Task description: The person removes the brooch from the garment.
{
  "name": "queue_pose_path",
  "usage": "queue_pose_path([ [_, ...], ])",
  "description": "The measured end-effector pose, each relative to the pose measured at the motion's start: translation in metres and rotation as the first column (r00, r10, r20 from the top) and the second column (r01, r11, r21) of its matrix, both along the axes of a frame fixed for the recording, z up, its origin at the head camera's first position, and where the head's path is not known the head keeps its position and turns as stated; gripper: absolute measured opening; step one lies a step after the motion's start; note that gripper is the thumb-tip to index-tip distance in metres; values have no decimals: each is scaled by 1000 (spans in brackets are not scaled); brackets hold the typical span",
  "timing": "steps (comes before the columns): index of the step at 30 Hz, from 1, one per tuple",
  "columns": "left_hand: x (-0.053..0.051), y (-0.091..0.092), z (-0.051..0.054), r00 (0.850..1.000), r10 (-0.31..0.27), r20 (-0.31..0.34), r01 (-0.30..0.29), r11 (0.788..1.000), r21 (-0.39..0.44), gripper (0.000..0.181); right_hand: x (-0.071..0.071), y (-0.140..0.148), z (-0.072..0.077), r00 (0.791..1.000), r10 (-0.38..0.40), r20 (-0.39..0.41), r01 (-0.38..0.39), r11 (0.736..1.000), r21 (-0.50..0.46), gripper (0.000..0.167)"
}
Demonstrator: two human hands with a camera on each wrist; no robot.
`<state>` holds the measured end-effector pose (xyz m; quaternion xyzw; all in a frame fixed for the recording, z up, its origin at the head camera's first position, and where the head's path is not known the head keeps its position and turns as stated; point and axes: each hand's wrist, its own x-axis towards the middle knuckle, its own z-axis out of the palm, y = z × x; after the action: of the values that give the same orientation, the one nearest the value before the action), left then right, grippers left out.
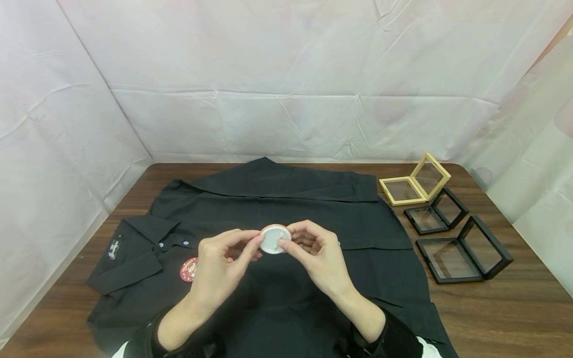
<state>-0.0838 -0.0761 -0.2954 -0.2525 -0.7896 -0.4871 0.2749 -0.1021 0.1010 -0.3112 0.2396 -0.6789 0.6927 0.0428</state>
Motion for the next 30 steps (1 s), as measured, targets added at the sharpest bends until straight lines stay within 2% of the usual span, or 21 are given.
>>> queue_pose_path([
  [14, -3, -3, 2, 1000, 25, 11, -25, 1000, 15, 6, 1, 3, 4, 999, 46, -27, -46, 999, 9, 19],
  [30, -7, -3, 1, 996, 76, 41, -74, 996, -48, 6, 1, 8, 7, 998, 51, -22, -49, 996, 70, 17],
])
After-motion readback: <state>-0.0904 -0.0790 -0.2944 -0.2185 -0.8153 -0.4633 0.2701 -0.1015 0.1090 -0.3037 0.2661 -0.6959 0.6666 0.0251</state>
